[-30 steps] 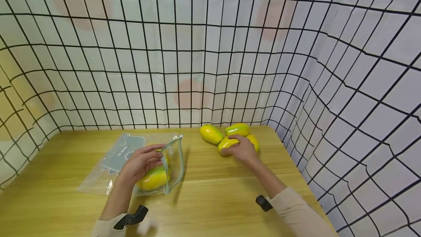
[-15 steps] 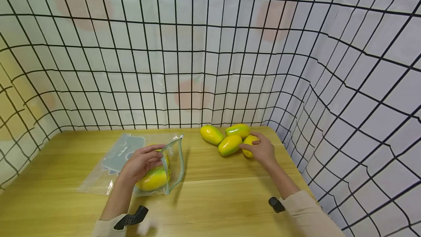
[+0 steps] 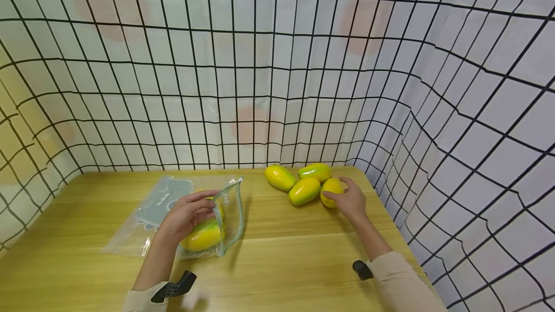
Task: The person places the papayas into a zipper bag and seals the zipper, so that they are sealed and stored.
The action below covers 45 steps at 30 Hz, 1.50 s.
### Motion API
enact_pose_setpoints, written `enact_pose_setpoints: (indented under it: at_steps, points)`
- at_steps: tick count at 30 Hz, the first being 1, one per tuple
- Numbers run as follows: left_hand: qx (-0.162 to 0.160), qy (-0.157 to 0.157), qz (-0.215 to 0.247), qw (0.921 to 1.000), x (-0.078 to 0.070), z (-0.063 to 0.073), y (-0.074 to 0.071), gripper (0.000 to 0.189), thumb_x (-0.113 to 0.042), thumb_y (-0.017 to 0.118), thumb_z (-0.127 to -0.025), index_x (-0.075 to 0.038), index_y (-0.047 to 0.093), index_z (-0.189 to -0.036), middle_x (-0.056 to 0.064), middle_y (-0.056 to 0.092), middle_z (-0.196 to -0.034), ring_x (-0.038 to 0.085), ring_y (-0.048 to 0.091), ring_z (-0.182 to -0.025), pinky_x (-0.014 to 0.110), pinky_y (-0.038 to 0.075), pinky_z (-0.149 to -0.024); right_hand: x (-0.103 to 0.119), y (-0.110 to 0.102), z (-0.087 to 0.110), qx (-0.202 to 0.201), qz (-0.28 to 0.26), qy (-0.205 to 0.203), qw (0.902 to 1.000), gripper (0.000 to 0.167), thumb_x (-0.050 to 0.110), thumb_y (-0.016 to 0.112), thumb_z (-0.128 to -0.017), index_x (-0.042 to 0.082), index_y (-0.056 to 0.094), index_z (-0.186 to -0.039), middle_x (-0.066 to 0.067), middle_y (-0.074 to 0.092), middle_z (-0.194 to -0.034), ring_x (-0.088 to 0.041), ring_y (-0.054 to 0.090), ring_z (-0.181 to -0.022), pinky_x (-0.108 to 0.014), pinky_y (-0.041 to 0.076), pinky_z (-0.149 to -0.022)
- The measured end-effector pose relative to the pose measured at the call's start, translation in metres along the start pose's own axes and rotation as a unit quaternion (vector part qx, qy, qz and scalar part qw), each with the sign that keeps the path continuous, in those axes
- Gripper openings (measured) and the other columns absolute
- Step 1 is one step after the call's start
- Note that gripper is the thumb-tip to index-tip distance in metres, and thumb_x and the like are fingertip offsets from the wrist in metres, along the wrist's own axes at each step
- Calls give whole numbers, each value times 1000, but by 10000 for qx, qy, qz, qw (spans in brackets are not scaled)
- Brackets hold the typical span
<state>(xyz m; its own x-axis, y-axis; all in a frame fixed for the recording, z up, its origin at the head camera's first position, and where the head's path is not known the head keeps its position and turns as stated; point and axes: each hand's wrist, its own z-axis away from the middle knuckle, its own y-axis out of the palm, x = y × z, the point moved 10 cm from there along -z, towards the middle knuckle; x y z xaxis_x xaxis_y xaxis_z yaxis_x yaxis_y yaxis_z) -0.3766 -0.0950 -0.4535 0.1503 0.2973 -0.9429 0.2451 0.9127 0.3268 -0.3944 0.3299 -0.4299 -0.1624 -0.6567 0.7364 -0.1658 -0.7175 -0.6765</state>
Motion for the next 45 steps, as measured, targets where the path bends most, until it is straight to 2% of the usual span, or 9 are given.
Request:
enact_pose_setpoints:
  at_steps: [12, 19, 28, 36, 45]
  points:
    - [6, -14, 31, 10000, -1, 0, 1, 45, 2, 58, -99, 13, 50, -141, 3, 71, -93, 10, 71, -75, 26, 63, -75, -10, 13, -5, -202, -331, 207, 9990, 91, 35, 77, -89, 5, 26, -159, -30, 39, -153, -45, 45, -129, -59, 41, -107]
    - [14, -21, 33, 10000, 0, 0, 1, 44, 2, 58, -98, 13, 51, -140, 1, 71, -91, 10, 71, -74, 26, 63, -75, -18, 17, -7, -282, -258, 227, 9990, 91, 35, 76, -90, 3, 26, -159, -31, 34, -157, -48, 37, -140, -61, 30, -119]
    - [7, -4, 44, 10000, 0, 0, 1, 44, 3, 58, -98, 14, 51, -140, 1, 71, -91, 10, 71, -74, 26, 63, -75, -24, 21, -7, -221, -350, 334, 9986, 92, 39, 75, -91, 3, 25, -159, -29, 26, -162, -48, 26, -147, -62, 22, -122]
    - [9, 1, 56, 10000, 0, 0, 1, 45, 3, 58, -98, 15, 50, -141, 1, 71, -90, 10, 71, -74, 27, 63, -75, -26, 21, -6, -297, -393, 397, 9980, 92, 39, 76, -90, 3, 26, -158, -28, 25, -162, -51, 23, -147, -64, 21, -121]
    - [38, 11, 55, 10000, 0, 0, 1, 45, 4, 58, -98, 15, 49, -141, 1, 71, -89, 10, 71, -74, 27, 63, -75, -29, 24, -8, -324, -414, 384, 9979, 91, 39, 75, -90, 3, 27, -158, -27, 26, -162, -49, 26, -146, -62, 22, -121]
